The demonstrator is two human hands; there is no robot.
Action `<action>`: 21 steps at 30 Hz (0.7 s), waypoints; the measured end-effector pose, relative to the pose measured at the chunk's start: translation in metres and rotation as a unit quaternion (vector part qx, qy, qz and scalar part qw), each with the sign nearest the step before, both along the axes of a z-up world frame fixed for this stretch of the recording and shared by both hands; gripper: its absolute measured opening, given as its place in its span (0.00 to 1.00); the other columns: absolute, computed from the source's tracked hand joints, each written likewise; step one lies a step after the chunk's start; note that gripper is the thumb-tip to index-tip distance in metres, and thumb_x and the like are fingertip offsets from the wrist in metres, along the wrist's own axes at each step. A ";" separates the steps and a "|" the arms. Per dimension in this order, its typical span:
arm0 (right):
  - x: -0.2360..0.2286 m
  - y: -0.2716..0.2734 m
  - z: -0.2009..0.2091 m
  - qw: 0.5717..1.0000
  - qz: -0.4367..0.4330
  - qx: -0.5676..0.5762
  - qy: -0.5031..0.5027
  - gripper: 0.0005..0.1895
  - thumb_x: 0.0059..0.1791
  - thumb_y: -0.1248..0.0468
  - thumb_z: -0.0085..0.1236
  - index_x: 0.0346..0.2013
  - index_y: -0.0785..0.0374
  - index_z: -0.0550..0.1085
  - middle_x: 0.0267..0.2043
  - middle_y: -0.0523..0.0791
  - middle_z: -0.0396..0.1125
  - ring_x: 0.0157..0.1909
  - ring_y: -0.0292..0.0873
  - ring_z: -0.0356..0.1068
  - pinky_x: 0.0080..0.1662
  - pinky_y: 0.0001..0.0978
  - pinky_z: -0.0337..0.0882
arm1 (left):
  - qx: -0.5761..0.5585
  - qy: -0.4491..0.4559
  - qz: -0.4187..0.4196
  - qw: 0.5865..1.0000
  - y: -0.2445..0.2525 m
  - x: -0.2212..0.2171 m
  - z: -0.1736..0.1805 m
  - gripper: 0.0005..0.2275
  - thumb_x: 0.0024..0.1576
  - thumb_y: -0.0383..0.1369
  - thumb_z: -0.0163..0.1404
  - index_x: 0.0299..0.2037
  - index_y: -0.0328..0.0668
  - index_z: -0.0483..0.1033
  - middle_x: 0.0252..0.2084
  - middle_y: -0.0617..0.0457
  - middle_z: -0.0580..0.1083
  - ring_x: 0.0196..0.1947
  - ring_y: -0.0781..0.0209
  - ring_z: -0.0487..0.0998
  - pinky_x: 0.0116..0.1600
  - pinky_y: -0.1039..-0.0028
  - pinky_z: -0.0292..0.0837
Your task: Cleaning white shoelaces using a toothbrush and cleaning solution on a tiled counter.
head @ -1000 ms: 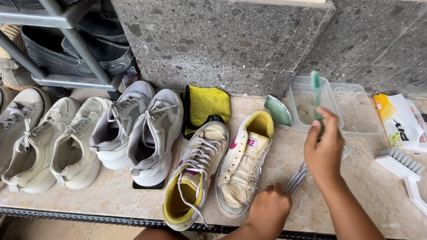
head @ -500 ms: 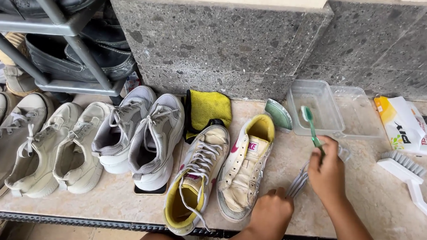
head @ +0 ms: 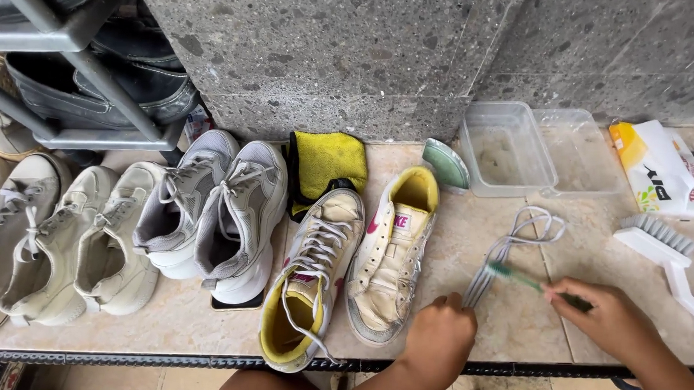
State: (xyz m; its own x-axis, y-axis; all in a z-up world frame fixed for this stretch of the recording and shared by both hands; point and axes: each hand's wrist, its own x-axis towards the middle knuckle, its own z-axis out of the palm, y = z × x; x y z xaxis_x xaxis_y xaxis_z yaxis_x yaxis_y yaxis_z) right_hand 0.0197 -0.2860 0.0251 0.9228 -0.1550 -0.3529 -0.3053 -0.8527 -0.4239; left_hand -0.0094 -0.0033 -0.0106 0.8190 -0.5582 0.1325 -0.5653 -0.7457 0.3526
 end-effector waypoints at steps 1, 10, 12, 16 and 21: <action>0.004 -0.006 -0.008 1.000 -0.005 0.001 0.003 0.11 0.49 0.53 0.62 0.42 0.43 0.88 0.39 0.30 0.83 0.36 0.31 0.75 0.37 0.24 0.68 | 0.001 0.003 -0.005 1.000 0.001 0.000 0.004 0.08 0.45 0.19 0.57 0.34 0.35 0.80 0.38 0.42 0.73 0.31 0.46 0.76 0.29 0.62 0.75; -0.006 0.015 0.005 0.969 -0.029 0.146 -0.195 0.10 0.47 0.62 0.63 0.40 0.61 0.85 0.51 0.38 0.80 0.51 0.32 0.75 0.51 0.25 0.71 | 0.004 0.036 -0.006 0.999 0.004 0.000 0.011 0.06 0.48 0.15 0.53 0.33 0.29 0.80 0.34 0.42 0.71 0.25 0.48 0.75 0.24 0.62 0.76; -0.010 0.019 -0.001 0.994 0.057 -0.017 -0.087 0.07 0.45 0.53 0.66 0.34 0.35 0.87 0.22 0.29 0.80 0.13 0.33 0.54 0.23 0.24 0.52 | 0.017 0.066 -0.006 0.998 0.005 0.001 0.016 0.06 0.50 0.15 0.53 0.35 0.28 0.79 0.36 0.42 0.71 0.25 0.49 0.75 0.25 0.63 0.76; 0.004 0.009 -0.016 0.989 0.057 -0.067 -0.117 0.10 0.47 0.49 0.62 0.42 0.33 0.84 0.11 0.35 0.69 0.11 0.33 0.51 0.18 0.26 0.48 | 0.036 0.109 -0.004 0.993 0.008 -0.001 0.037 0.07 0.53 0.13 0.53 0.37 0.28 0.80 0.38 0.41 0.72 0.23 0.55 0.75 0.20 0.74 0.77; 0.026 -0.006 -0.027 0.963 0.064 -0.119 -0.232 0.09 0.50 0.53 0.61 0.45 0.40 0.82 0.09 0.37 0.56 0.12 0.35 0.46 0.19 0.31 0.44 | -0.026 0.076 0.032 0.996 0.005 -0.004 0.019 0.05 0.57 0.15 0.49 0.35 0.27 0.79 0.35 0.43 0.73 0.21 0.54 0.73 0.19 0.73 0.74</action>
State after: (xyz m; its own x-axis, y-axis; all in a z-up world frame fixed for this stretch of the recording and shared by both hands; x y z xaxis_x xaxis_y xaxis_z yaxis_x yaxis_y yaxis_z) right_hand 0.0454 -0.2923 -0.0021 0.9897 -0.0544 0.1325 -0.0155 -0.9605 -0.2779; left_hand -0.0138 0.0013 0.0084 0.8655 -0.4999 0.0317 -0.4546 -0.7573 0.4689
